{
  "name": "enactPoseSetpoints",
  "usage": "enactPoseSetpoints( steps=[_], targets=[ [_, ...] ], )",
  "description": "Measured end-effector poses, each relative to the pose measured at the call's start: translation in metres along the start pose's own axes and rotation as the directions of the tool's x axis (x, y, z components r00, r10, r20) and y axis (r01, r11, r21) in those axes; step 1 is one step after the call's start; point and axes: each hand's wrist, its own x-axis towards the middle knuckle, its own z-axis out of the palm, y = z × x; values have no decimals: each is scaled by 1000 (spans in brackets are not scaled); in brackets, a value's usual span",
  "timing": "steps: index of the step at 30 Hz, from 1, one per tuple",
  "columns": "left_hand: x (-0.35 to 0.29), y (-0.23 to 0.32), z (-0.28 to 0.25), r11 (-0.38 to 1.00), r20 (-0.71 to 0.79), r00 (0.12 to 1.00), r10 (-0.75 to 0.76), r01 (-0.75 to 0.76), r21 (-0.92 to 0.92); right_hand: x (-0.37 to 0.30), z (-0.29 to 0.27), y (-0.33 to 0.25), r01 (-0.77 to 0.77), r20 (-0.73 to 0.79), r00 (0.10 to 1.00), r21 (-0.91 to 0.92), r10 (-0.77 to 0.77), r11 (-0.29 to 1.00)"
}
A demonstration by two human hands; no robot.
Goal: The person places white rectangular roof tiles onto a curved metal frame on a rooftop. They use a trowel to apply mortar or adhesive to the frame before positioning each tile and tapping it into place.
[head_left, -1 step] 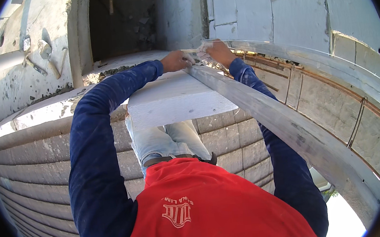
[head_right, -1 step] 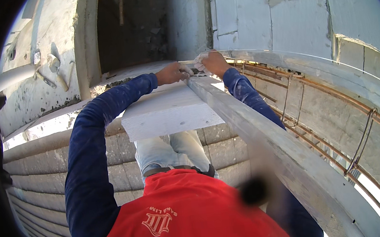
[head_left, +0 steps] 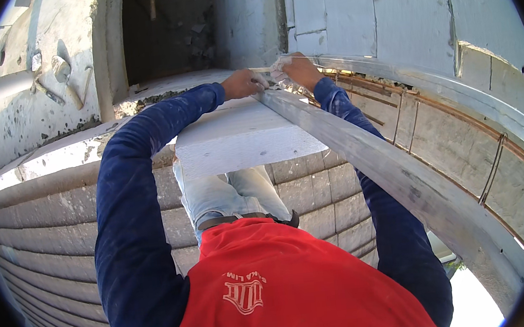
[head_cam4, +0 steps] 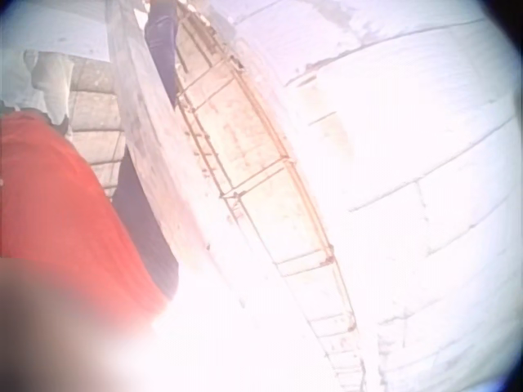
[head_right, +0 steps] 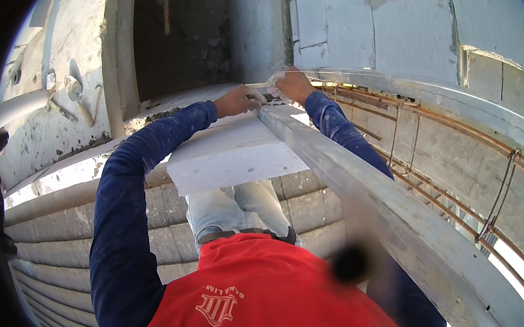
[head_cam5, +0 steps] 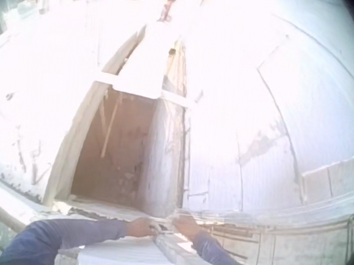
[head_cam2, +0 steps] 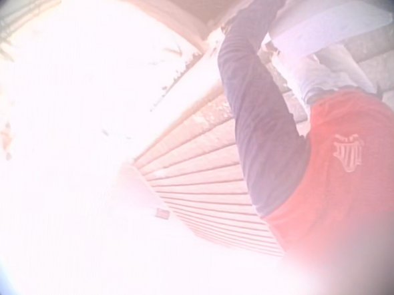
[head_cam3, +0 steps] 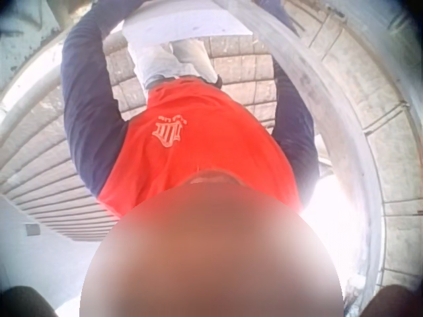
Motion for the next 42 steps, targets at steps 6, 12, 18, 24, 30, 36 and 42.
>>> enactPoseSetpoints(
  steps=[6, 12, 18, 24, 30, 36, 42],
  targets=[
    [1, -2, 5, 951, 79, 988, -131, 147, -272, 0, -10, 3, 161, -65, 984, -91, -167, 983],
    [3, 5, 8, 902, 76, 978, -193, 208, -380, -15, -33, -18, -159, 55, 987, 531, 153, 832],
    [0, 7, 10, 980, -84, 977, 196, -199, -30, -27, -63, -18, -265, 168, 877, 951, 450, 161],
    [-1, 6, 12, 968, -133, 960, 248, -240, 70, -42, -82, -11, -117, 95, 838, 993, 538, 7],
    [-5, 18, 13, 932, -186, 941, 282, -222, 286, -29, -64, -6, -95, 30, 984, 922, 176, 376],
    [-2, 26, 8, 927, -181, 960, 212, -140, 347, -22, -68, -5, -167, 107, 985, 754, 132, 636],
    [-3, 29, 11, 864, -180, 926, 332, -222, 451, -37, -100, -11, -357, 149, 930, 588, 337, 726]
  ],
)
